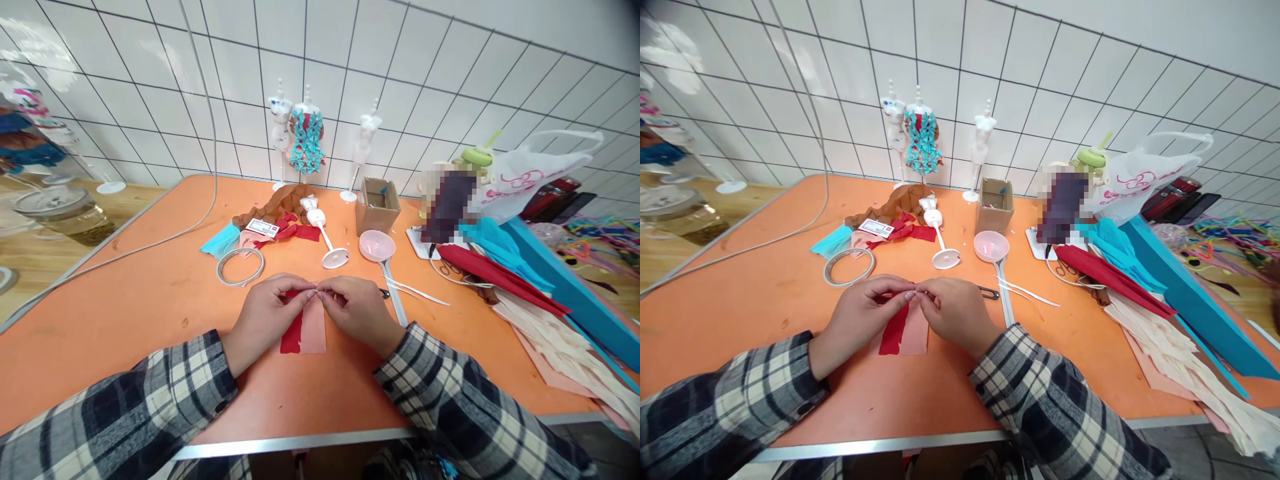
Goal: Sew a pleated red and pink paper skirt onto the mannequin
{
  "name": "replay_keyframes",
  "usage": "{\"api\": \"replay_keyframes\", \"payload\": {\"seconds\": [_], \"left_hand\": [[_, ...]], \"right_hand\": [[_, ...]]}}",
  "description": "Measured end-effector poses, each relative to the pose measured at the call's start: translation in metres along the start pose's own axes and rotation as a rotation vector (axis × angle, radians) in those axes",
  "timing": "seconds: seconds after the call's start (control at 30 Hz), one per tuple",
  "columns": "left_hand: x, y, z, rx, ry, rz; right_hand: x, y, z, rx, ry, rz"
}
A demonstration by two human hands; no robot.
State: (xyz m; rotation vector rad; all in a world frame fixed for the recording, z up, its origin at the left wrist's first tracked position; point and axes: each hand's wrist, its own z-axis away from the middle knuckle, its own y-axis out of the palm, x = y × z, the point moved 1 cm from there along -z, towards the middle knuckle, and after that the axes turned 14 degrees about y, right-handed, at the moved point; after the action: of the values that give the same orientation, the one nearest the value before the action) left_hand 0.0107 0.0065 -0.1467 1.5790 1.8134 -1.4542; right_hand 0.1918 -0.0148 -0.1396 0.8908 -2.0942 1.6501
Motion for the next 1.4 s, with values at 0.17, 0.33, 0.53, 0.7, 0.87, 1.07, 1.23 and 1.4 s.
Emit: {"api": "replay_keyframes", "payload": {"seconds": [0.17,0.33,0.53,0.7,0.87,1.07,1.23,1.4], "left_hand": [[-0.004,-0.003,-0.001,-0.05,-0.045,0.049],[-0.004,-0.003,-0.003,-0.045,-0.096,0.081],[0.0,-0.002,0.001,0.006,-0.001,0.039],[0.003,-0.005,0.003,0.095,0.158,-0.133],[0.002,-0.009,0.001,0.101,0.227,-0.21],[-0.003,-0.011,-0.003,0.084,0.212,-0.188],[-0.006,-0.013,-0.005,0.096,0.219,-0.254],[-0.006,-0.013,-0.005,0.109,0.205,-0.278]], "right_hand": [[-0.003,0.001,0.001,-0.065,0.004,-0.081],[-0.004,0.001,0.001,-0.08,-0.027,-0.092],[-0.003,0.003,0.002,-0.046,-0.045,-0.048],[-0.001,0.002,0.002,-0.048,-0.035,0.036],[0.0,0.002,0.003,-0.068,-0.063,0.119],[0.001,0.003,0.006,-0.151,-0.202,0.279],[0.001,0.007,0.011,-0.167,-0.26,0.41],[0.002,0.01,0.012,-0.172,-0.204,0.409]]}}
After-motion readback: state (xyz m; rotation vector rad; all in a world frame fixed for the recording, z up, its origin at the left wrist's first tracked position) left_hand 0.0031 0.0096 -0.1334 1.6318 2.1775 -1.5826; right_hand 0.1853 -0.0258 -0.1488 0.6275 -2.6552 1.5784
